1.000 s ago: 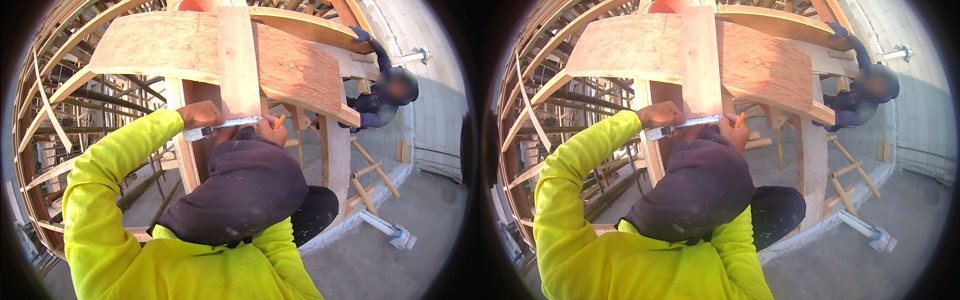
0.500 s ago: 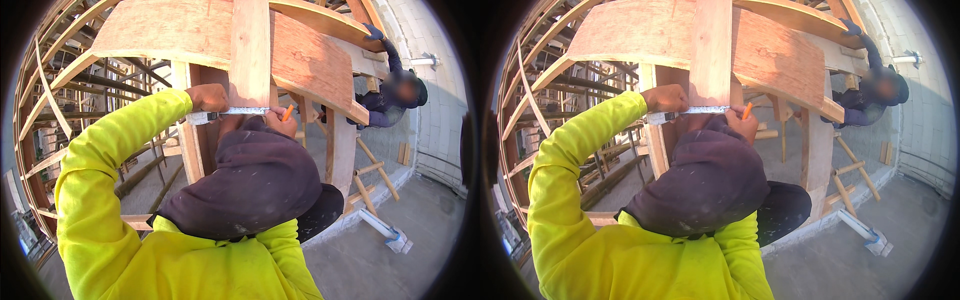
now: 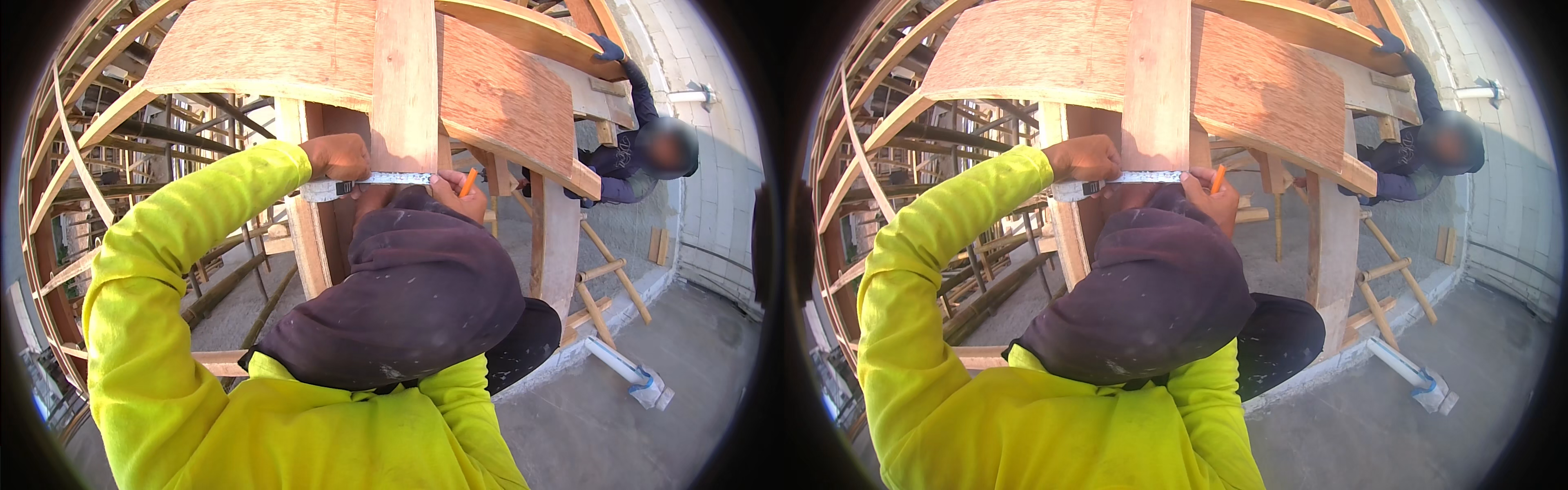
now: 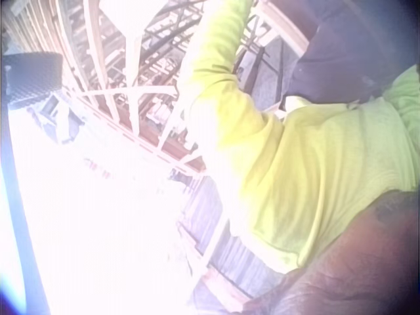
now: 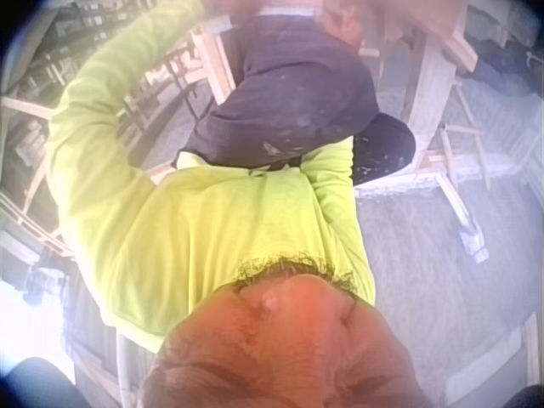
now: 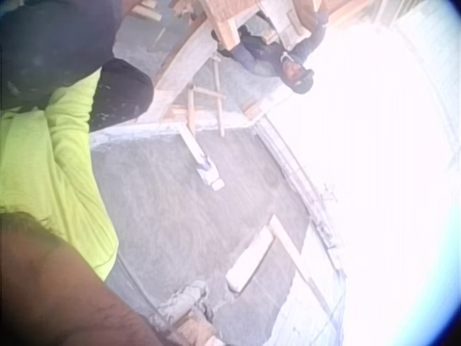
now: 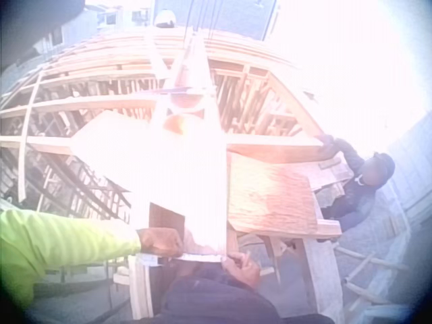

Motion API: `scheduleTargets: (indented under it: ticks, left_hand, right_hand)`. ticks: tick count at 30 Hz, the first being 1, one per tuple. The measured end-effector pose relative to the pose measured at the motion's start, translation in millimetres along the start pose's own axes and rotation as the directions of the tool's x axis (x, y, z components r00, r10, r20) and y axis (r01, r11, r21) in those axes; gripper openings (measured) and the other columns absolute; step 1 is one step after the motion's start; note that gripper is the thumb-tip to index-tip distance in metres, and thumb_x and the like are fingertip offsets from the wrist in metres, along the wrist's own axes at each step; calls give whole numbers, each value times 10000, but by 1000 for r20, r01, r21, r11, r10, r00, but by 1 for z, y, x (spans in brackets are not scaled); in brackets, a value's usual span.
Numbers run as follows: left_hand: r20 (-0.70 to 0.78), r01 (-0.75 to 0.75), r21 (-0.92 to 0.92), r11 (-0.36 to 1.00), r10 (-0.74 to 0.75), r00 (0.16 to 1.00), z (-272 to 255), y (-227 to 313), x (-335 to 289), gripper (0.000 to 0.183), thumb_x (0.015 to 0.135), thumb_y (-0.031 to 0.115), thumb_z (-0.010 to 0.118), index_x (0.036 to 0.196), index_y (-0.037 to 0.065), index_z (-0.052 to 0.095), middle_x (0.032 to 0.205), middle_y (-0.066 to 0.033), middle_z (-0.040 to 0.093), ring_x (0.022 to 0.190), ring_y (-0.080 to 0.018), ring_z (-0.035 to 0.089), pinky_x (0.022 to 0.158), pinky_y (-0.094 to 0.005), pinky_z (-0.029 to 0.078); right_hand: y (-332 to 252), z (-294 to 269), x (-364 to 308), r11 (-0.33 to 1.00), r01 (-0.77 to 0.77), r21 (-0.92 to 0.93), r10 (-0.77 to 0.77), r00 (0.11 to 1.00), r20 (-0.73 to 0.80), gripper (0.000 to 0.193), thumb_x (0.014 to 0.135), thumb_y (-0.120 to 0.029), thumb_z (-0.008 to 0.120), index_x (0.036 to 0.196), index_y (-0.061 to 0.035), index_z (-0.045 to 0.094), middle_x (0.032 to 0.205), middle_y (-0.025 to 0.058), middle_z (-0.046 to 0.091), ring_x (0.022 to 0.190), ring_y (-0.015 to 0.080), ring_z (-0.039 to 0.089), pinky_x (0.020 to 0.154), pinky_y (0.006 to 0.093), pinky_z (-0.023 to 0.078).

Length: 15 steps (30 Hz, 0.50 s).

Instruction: The person measures and marks a piece of plywood on a wooden frame using a tape measure, pencil, and square. They repeatedly measure, mark, and adjust the wood, then use a hand saw to cut along the marked line.

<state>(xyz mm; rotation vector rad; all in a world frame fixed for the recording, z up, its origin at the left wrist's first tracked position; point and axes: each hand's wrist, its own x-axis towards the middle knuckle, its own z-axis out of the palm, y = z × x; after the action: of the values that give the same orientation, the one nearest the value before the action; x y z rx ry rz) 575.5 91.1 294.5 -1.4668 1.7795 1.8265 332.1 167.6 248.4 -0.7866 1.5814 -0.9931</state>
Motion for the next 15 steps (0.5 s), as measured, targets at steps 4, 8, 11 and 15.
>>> scheduleTargets:
  ticks: [4, 8, 11, 15]
  left_hand:
    - [14, 70, -115, 991, -69, 998, 3, -9, 4, 232, 930, 116, 559, 810, -10, 713, 746, -90, 722, 618, -151, 663, 593, -323, 527]
    - [31, 72, -119, 990, -69, 997, 5, -11, 9, 262, 958, 159, 563, 827, -10, 714, 739, -88, 720, 624, -149, 667, 605, -327, 534]
    - [34, 94, -92, 991, -91, 995, 2, -3, 3, 307, 986, 215, 571, 841, -11, 720, 733, -84, 716, 622, -153, 668, 611, -326, 537]
    - [29, 117, -43, 992, -116, 993, 2, 0, 2, 353, 1011, 269, 573, 871, -13, 734, 735, -86, 717, 615, -155, 669, 609, -322, 536]
  right_hand:
    - [3, 4, 2, 1000, 26, -14, -27, 999, -20, 286, 857, -110, 772, 1060, 76, 695, 899, 130, 724, 782, 142, 668, 707, 284, 531]
    - [1, 4, 2, 999, 27, -28, -28, 999, -24, 274, 854, -98, 773, 1047, 80, 693, 897, 134, 727, 784, 147, 673, 709, 286, 535]
    - [3, 4, 4, 999, 44, -30, -44, 999, 3, 274, 852, -95, 776, 1043, 82, 691, 896, 138, 727, 780, 150, 676, 709, 285, 538]
    - [6, 2, 5, 998, 45, -32, -44, 999, 20, 282, 852, -95, 777, 1048, 87, 688, 894, 141, 727, 773, 150, 677, 706, 282, 539]
